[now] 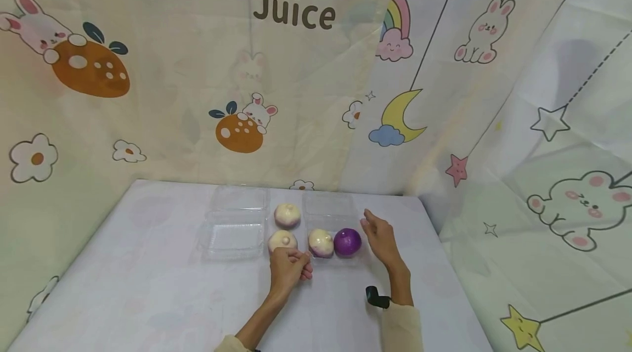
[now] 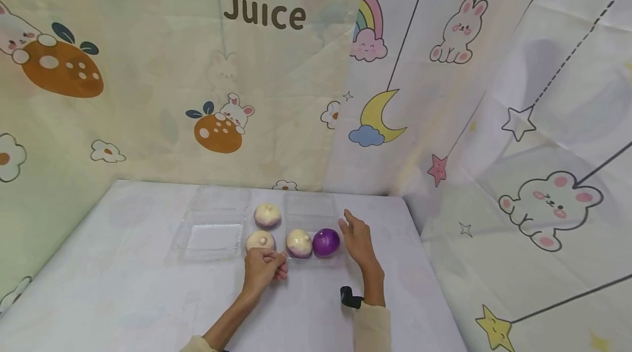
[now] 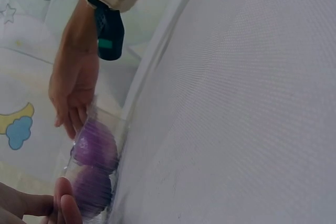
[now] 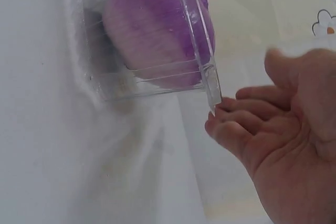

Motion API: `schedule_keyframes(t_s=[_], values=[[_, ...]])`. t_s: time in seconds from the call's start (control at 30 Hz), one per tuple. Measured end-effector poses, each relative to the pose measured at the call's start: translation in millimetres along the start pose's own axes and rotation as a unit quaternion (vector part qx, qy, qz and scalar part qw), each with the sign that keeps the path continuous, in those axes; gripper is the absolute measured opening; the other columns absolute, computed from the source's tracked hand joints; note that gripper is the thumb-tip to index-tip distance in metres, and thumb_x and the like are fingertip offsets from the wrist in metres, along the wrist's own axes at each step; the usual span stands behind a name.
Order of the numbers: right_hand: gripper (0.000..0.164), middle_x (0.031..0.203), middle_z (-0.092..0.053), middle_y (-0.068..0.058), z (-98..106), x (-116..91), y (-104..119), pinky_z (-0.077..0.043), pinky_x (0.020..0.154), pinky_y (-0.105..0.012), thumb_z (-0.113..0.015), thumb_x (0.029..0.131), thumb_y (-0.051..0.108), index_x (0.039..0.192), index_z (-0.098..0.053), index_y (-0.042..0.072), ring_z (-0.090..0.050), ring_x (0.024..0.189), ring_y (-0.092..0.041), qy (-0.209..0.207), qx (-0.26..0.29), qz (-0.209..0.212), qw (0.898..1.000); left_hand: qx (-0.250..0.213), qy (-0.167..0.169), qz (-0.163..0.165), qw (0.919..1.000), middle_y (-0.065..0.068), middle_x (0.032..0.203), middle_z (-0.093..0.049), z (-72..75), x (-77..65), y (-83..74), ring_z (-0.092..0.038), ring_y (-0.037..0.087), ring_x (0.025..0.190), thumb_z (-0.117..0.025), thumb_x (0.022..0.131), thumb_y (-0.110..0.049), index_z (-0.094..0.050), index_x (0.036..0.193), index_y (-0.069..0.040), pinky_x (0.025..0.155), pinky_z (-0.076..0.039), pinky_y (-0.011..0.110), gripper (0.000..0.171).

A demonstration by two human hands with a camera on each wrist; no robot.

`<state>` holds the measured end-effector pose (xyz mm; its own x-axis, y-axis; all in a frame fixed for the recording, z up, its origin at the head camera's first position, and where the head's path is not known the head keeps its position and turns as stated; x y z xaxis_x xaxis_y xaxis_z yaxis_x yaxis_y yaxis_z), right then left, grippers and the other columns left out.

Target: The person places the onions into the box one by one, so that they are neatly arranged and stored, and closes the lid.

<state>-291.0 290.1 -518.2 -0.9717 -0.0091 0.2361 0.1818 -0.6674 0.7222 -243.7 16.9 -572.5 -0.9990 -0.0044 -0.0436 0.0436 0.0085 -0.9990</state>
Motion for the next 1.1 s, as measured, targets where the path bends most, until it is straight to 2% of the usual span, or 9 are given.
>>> schedule_keyframes(t_s=[0.07,0.17,0.33,0.43,0.57,0.87,1.1], values=[[0.048,0.151,-0.06,-0.033,3.0,3.3,-4.1,-0.052,0.117,-0.064,-0.049,0.117,0.019,0.152,-0.05,-0.014,-0.066,0.133,-0.052,-0.015,0.004,-0.012,1.0,0.001,0.001,-0.002,1.0,0.017,0.064,-0.075,-0.2,-0.4,-0.5,-0.07,0.012,0.046,-0.074,0.098,-0.003,-0.076,0.083,0.014,0.047,-0.061,0.025,0.022],[0.046,0.147,-0.063,-0.033,5.7,8.0,-10.9,-0.052,0.118,-0.063,-0.046,0.118,0.018,0.15,-0.053,-0.015,-0.066,0.134,-0.051,-0.021,0.013,-0.027,0.999,0.001,0.001,-0.002,1.0,0.016,0.064,-0.075,-0.2,-0.6,-0.8,-0.07,0.011,0.046,-0.075,0.098,-0.003,-0.076,0.083,0.014,0.047,-0.061,0.025,0.022],[0.048,0.154,-0.058,-0.033,4.3,13.3,-21.6,-0.055,0.115,-0.059,-0.046,0.119,0.02,0.151,-0.052,-0.016,-0.063,0.138,-0.051,0.01,0.087,-0.071,0.994,0.002,0.0,0.001,1.0,0.016,0.064,-0.075,0.0,-0.9,-0.2,-0.07,0.012,0.047,-0.075,0.097,-0.003,-0.076,0.084,0.014,0.047,-0.061,0.025,0.022],[0.051,0.159,-0.051,-0.034,0.8,15.8,-26.2,-0.051,0.119,-0.057,-0.044,0.119,0.02,0.155,-0.046,-0.016,-0.055,0.147,-0.052,0.038,0.155,-0.105,0.982,0.003,-0.001,0.001,1.0,0.017,0.064,-0.075,0.1,-0.8,-0.4,-0.07,0.013,0.047,-0.075,0.097,-0.003,-0.077,0.084,0.014,0.047,-0.061,0.025,0.022],[0.055,0.163,-0.044,-0.035,-5.6,21.0,-31.8,-0.042,0.125,-0.058,-0.042,0.12,0.021,0.16,-0.037,-0.016,-0.045,0.154,-0.051,0.07,0.218,-0.14,0.963,0.004,0.0,0.002,1.0,0.017,0.064,-0.075,-0.1,-1.1,-1.1,-0.071,0.013,0.047,-0.075,0.097,-0.004,-0.077,0.084,0.014,0.048,-0.061,0.025,0.022],[0.058,0.165,-0.045,-0.032,-18.0,38.6,-45.2,-0.041,0.128,-0.055,-0.044,0.119,0.024,0.163,-0.035,-0.013,-0.043,0.157,-0.046,0.108,0.245,-0.171,0.948,-0.002,0.0,0.004,1.0,0.017,0.065,-0.076,1.6,0.2,0.3,-0.071,0.013,0.048,-0.076,0.097,-0.004,-0.077,0.085,0.014,0.048,-0.062,0.026,0.022],[0.059,0.17,-0.038,-0.031,-18.6,48.9,-41.5,-0.04,0.128,-0.055,-0.043,0.12,0.026,0.163,-0.033,-0.013,-0.039,0.159,-0.047,0.127,0.249,-0.163,0.946,-0.007,0.001,0.005,1.0,0.017,0.065,-0.075,1.4,-0.3,1.3,-0.071,0.012,0.048,-0.076,0.097,-0.004,-0.076,0.085,0.015,0.048,-0.063,0.028,0.023]])
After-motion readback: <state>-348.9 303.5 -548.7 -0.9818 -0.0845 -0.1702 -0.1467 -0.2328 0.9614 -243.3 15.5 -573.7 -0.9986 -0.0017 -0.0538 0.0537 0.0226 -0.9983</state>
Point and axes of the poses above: each hand's wrist, its own x-axis towards the middle knuckle, its own z-axis out of the back of the hand, y = z × x, the point moved 6 cm from there along x, towards the middle knuckle
